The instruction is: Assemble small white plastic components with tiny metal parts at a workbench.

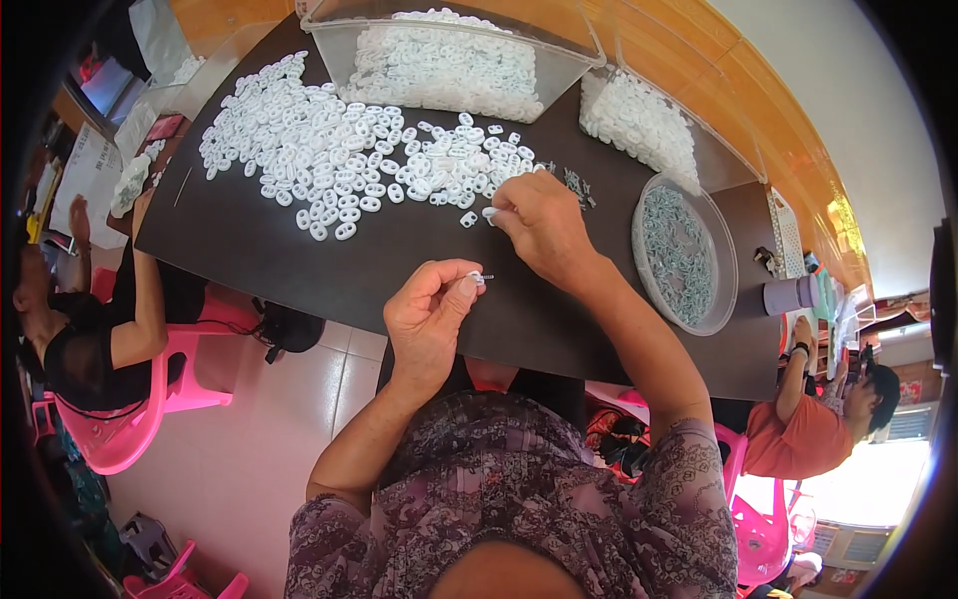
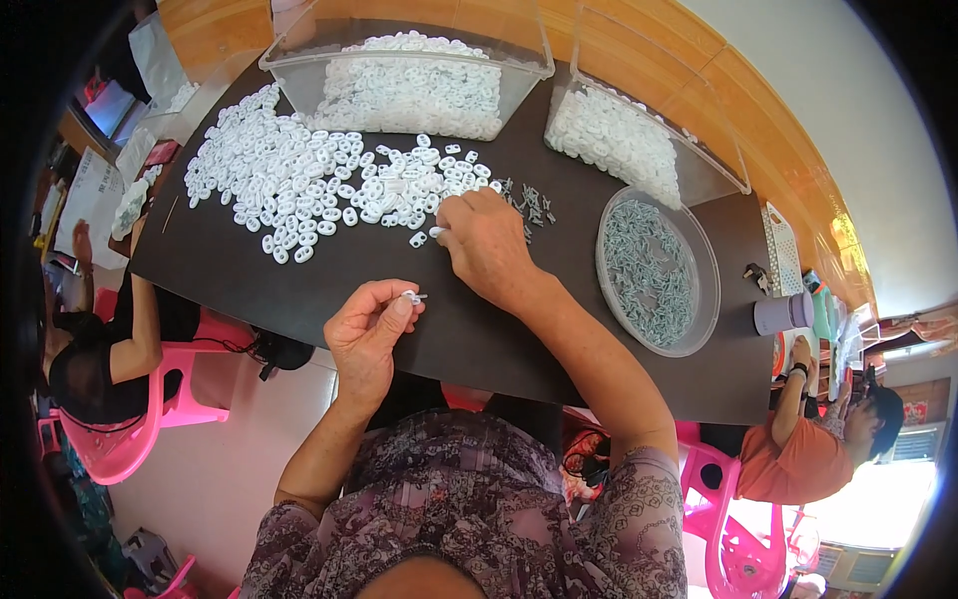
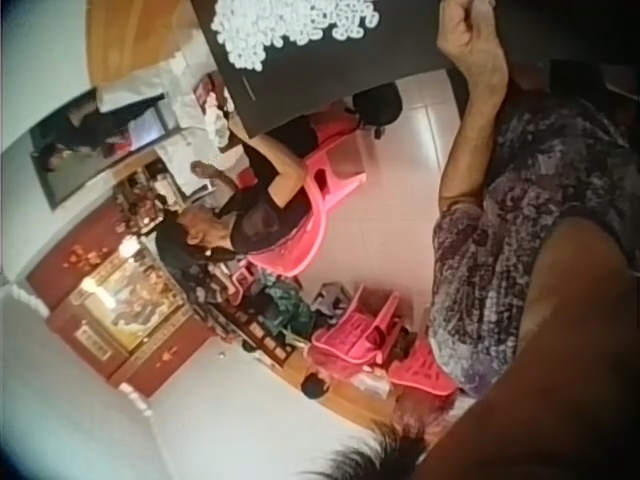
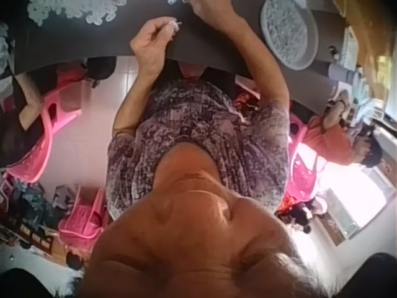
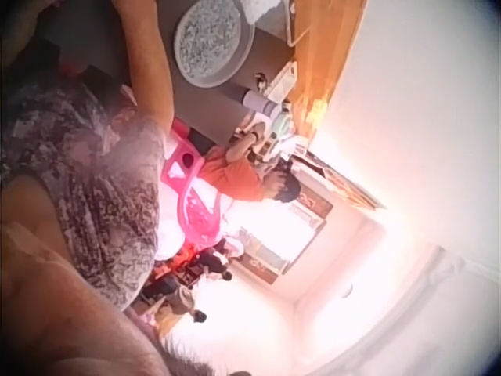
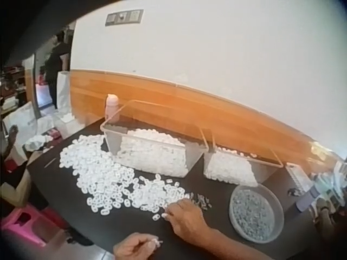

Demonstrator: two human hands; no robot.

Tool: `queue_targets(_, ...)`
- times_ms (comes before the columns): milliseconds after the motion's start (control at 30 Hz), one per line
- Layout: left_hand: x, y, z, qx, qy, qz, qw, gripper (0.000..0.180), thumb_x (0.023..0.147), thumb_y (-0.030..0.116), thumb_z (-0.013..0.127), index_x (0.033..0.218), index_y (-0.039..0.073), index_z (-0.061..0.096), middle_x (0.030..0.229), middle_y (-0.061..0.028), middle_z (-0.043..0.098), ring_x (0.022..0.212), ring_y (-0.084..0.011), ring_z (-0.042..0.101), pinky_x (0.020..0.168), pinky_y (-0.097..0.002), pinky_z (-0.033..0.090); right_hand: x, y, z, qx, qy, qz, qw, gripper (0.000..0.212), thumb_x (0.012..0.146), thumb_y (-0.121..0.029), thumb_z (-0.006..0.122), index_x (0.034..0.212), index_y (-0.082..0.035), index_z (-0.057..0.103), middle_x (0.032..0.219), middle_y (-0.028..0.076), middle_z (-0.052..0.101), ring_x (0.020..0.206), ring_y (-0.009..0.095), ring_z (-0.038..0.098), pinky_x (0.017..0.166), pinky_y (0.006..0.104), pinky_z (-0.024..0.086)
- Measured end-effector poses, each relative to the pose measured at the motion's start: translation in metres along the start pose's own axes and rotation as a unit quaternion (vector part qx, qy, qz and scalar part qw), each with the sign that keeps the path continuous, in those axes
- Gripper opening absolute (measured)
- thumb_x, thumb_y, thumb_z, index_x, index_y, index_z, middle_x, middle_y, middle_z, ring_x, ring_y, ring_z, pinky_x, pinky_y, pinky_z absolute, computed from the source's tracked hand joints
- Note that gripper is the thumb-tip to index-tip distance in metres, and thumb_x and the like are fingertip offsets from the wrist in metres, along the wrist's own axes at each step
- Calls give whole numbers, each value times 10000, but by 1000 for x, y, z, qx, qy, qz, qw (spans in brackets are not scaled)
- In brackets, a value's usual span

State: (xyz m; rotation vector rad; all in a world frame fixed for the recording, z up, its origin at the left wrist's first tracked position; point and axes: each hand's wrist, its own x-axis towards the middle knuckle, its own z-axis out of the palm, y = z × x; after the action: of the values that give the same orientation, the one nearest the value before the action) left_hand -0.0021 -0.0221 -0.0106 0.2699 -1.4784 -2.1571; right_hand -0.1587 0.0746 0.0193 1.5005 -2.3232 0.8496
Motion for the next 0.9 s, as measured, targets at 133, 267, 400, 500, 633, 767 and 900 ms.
queue_targets(133,0,0,-4,-22,3,-19,1000,148,871,64,604,965,-49,618,835,-71,631,720,-89,558,629,-204,445,-11,-16,-17,115,-6,99,988,130,749,-38,664,874,-53,628,740,18,588,642,127,529,603,275,423)
queue_targets(267,3,6,-1,-33,-6,-32,999,149,885,72,589,995,-26,612,864,-43,632,778,-67,563,665,-198,447,-29,-21,-30,376,-73,253,888,173,799,-61,658,971,-51,649,775,-44,603,675,34,504,615,198,412)
queue_targets(400,3,9,11,-56,16,-20,998,145,880,64,587,980,-40,605,861,-80,642,744,-101,583,645,-222,466,-40,-39,-32,509,-57,319,797,136,829,-96,647,940,-17,657,778,-20,619,687,33,517,604,182,402)
queue_targets(500,2,7,15,-72,22,-31,997,150,878,63,586,970,-55,601,849,-110,645,719,-131,594,626,-244,476,-49,-42,-30,518,-48,330,788,135,849,-124,636,908,-5,656,755,-13,615,682,36,523,599,179,405)
queue_targets(633,-4,6,20,-91,24,-47,994,152,882,61,578,963,-66,598,847,-117,646,716,-145,603,605,-252,485,-56,-51,-20,494,-3,313,811,147,874,-148,614,903,-10,654,749,-3,616,679,41,525,600,180,414)
queue_targets(767,-7,5,26,-122,26,-58,991,149,883,55,575,961,-70,599,836,-121,647,706,-148,604,595,-252,487,-61,-65,-13,461,89,297,832,146,894,-124,587,938,2,648,764,0,619,694,44,531,618,184,430)
queue_targets(900,-8,7,25,-120,39,-70,990,155,882,55,578,966,-73,601,826,-124,647,688,-150,605,589,-251,488,-69,-68,-10,410,124,265,864,142,887,-62,576,993,8,641,831,8,629,741,61,554,676,197,459)
